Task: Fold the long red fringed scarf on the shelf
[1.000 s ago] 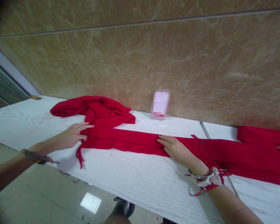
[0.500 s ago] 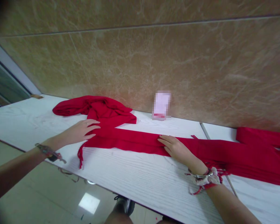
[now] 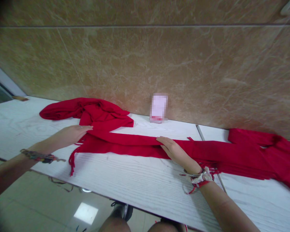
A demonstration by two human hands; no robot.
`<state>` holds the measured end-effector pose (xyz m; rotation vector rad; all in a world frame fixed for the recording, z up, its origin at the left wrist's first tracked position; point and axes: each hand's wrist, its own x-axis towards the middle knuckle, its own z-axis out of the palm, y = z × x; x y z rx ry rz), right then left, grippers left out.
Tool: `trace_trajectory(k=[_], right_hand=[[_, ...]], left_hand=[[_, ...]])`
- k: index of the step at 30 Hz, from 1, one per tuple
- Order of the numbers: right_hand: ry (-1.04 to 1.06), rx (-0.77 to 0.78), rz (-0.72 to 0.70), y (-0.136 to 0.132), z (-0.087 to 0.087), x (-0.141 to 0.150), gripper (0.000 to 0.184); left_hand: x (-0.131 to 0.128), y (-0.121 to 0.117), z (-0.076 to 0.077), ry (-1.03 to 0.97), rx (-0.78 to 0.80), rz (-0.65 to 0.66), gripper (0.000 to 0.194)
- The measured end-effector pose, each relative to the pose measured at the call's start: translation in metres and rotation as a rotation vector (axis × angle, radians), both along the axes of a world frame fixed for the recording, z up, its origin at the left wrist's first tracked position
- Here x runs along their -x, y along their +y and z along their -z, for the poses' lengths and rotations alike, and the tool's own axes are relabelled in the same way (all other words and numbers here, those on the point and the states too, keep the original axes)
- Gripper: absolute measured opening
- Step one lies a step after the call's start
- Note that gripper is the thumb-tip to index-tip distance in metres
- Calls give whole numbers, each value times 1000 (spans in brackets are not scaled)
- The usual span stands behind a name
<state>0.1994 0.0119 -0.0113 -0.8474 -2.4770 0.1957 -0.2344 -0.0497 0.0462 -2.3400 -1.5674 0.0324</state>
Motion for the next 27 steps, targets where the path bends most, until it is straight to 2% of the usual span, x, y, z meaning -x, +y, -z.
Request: trace_trajectory(k=[3,6,9,15,17,22,24,27], right_hand=[[61,88,-8,-1,-4,-4,36],[22,198,-80,-1,-8,-8,35],[-54,277,-167,-2,-11,-12,34],[-46,286,-164,-5,-25,-18,37],[-72,309,-205,-5,-27,-20,37],[-238,333,-282,-4,-21,-18,32],[-262,312,-265,-5,-18,-16,35],[-263,304,-263,-6,-15,-14,39]], left_hand=[[12,-11,-3,97,78,26,49],[14,-27,8,130,155,63,51],[10,-39,17,142,174,48,53],[12,-42,7,108,143,52,50],[13,-43,9,115,156,61,51],[9,-46,23,155,170,-11,55],[5,-48,21,156,171,-20,53],[-7,-47,11,163,189,-34,46]])
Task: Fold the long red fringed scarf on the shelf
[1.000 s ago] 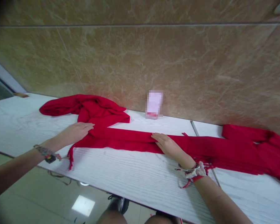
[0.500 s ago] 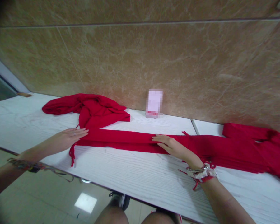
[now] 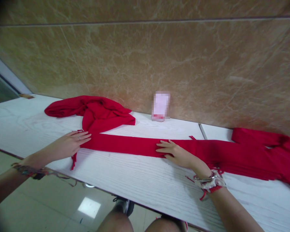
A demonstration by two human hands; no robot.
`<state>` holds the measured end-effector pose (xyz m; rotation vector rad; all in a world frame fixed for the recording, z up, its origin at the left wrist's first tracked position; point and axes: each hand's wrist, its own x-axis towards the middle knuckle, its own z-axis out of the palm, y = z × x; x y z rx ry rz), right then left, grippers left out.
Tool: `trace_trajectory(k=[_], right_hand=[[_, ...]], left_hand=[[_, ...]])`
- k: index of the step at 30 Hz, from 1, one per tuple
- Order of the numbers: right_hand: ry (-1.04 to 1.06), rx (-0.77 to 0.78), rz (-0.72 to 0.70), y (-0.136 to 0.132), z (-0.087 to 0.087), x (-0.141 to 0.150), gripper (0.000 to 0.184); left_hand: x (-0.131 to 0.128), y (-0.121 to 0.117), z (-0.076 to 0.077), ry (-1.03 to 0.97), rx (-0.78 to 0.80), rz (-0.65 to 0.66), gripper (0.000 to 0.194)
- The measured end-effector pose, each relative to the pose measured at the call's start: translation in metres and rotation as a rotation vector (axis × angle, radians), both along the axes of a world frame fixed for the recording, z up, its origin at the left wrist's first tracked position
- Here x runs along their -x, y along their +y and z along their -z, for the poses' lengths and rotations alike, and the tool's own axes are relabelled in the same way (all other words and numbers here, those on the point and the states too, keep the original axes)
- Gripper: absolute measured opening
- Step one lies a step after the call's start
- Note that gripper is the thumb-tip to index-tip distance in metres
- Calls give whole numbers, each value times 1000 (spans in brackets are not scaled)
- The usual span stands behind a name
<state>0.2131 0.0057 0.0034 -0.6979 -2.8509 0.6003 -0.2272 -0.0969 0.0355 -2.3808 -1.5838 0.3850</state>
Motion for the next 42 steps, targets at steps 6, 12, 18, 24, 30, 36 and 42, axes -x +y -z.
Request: trace_trajectory(k=[6,12,18,24,30,36,42], right_hand=[[50,-15,-2,-4,4,7,37],[17,-95,27,-8,5,13,42],[6,-140,-10,-6,9,11,51],[-13,-125,-41,-6,9,11,51],[-20,-118,-54,-6,8,9,46],[-2,-7,-21,-9,-4,6,42],[-10,74,-38,-10,-4,6,38]], left_hand=[[-66,15,-2,-141,-44,-21,45],[-104,33,26,-213,12,255,50],[-76,35,26,-157,10,228,71],[-62,31,18,-82,15,189,76],[-44,24,29,-108,94,134,79],[-35,19,26,-131,95,131,75],[-10,17,31,-213,112,176,69]])
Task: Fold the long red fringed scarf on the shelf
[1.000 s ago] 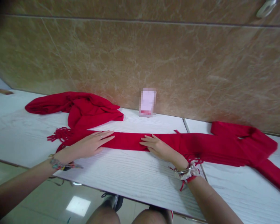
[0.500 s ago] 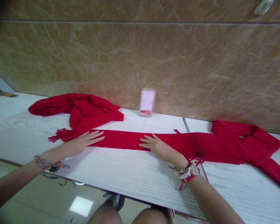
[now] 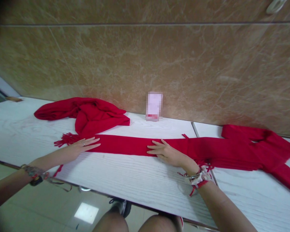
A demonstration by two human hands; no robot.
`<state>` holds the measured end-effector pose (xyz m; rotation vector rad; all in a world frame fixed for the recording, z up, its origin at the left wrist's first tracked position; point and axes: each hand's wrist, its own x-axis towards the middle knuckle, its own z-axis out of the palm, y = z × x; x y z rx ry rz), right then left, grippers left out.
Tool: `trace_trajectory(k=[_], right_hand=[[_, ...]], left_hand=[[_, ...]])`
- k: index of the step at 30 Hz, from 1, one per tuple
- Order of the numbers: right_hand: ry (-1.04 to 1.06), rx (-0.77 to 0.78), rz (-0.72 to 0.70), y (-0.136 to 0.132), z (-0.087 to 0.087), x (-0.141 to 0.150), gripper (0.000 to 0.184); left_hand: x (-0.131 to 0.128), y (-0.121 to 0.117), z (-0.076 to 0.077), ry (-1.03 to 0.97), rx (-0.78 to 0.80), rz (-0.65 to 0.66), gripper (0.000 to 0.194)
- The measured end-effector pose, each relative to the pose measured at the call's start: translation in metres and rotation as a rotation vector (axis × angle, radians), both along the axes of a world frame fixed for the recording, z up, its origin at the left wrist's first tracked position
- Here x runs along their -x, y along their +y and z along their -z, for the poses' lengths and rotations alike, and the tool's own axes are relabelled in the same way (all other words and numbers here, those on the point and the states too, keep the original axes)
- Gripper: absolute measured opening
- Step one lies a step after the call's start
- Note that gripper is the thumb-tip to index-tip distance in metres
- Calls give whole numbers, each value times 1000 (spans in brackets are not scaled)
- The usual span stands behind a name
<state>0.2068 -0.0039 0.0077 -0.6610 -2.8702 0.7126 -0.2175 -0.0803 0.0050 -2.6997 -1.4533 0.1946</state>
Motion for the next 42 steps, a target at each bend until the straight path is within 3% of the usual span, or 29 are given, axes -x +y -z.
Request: trace_trajectory(k=[3,5,10,13,16,20,23,29,37,42], right_hand=[[2,15,11,1,2,1,38],[16,20,13,1,3,2,38],[23,1,13,-3,-1,6,41],[-29,-53,14,-7,-5,8,43],[-112,-101,7,-11,-8,7,47],[-211,-126,13,-13,-10,4,58],[-198,-150,42,-14,-11,3,53],[-249,-302,352,-11,-2,3,52],[-331,-377,342,-9,3,1,55],[-360,-459,372,-11,6,-26,51]], left_hand=[[-3,2,-10,-37,19,28,57],[-20,7,-17,-69,-18,25,47],[-100,35,-19,-198,-127,107,40],[-149,59,-13,-195,-96,153,41],[-177,80,-4,-165,-31,177,46],[-179,95,7,-170,-28,208,53],[-171,96,13,-176,-53,218,53],[-169,93,11,-163,-34,213,42],[-168,92,0,-96,47,229,51],[-167,94,2,-116,44,244,51]])
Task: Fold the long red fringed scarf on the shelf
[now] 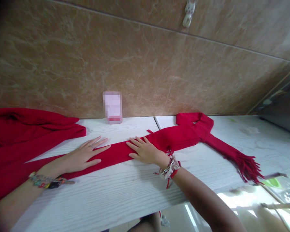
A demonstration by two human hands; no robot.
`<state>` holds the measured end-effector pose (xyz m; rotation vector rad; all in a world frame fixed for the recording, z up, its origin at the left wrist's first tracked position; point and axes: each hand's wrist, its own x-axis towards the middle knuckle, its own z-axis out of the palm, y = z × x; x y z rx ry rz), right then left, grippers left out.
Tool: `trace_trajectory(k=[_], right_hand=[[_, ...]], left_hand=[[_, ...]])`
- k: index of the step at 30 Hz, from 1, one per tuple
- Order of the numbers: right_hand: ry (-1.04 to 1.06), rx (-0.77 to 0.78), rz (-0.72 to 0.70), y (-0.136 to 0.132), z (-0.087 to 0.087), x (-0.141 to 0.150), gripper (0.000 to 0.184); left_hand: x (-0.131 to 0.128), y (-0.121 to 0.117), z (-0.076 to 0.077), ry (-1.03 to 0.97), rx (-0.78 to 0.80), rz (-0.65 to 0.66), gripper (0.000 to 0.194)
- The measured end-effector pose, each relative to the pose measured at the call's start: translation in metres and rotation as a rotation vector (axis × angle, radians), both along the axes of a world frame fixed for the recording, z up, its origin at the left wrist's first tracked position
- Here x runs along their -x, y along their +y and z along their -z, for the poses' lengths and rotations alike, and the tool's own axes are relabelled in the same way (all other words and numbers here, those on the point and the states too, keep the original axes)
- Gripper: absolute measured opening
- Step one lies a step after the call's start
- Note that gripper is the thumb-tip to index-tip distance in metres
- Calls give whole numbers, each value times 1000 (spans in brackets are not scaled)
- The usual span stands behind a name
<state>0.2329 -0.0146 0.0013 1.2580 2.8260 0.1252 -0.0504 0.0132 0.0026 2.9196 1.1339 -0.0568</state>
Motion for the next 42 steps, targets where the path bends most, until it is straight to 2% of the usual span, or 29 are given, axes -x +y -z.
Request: trace_trajectory(k=[5,9,14,18,24,27,31,37,42], right_hand=[[-12,-60,146,-3,-4,-29,47],[71,-41,93,-3,-21,-42,39],[89,82,117,-11,-38,-56,35],[68,49,147,-15,-33,-65,35],[102,-55,127,-9,-21,-76,40],[100,-63,126,-8,-25,-76,41],[80,-48,139,-9,-34,-72,37],[52,-22,143,-9,-34,-70,40],[118,-57,148,-7,-31,-71,49]], left_hand=[[3,1,1,-37,-5,14,49],[0,-1,1,-75,-67,45,45],[-25,-14,2,-98,-110,129,43],[-44,-23,1,-113,-62,192,43],[-77,-16,-15,-42,-72,165,38],[-105,-11,-18,-68,-123,206,36],[-131,-10,-11,-107,-119,239,36],[-139,-10,-8,-47,-85,234,38],[-129,-15,-11,46,-36,271,59]])
